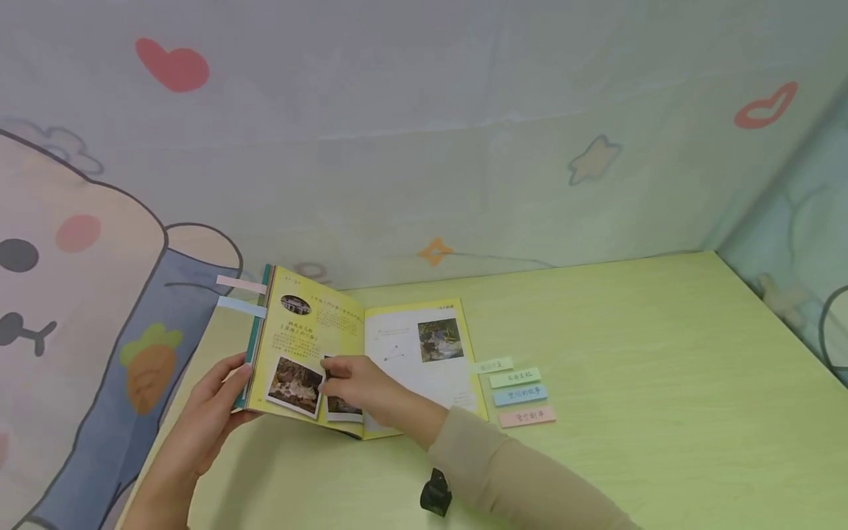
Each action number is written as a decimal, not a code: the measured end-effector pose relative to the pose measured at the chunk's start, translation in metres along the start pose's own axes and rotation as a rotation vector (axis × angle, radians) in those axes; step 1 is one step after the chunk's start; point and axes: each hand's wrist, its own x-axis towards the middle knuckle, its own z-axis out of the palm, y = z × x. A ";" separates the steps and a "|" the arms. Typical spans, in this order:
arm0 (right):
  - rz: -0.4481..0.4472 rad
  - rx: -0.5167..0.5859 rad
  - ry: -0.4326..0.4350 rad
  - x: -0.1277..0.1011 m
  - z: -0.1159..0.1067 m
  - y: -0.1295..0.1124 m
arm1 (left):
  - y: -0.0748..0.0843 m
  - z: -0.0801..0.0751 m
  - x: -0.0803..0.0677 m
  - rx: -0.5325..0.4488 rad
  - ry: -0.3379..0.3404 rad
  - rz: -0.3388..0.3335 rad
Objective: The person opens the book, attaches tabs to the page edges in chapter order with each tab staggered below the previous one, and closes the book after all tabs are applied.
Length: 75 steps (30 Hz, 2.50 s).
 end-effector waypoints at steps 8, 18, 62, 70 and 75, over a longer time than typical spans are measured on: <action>-0.003 0.035 -0.006 -0.005 0.002 -0.012 | 0.009 0.013 0.000 0.000 -0.005 0.030; -0.029 0.118 -0.019 -0.017 0.000 -0.032 | 0.021 0.032 0.001 -0.001 -0.040 0.109; 0.027 0.484 0.248 -0.061 -0.097 -0.019 | 0.000 0.139 0.041 0.279 -0.468 0.334; 0.078 0.554 0.244 -0.071 -0.125 0.012 | -0.021 0.149 0.055 0.548 -0.490 0.377; 0.079 0.604 0.212 -0.075 -0.137 0.028 | -0.033 0.150 0.058 0.681 -0.496 0.390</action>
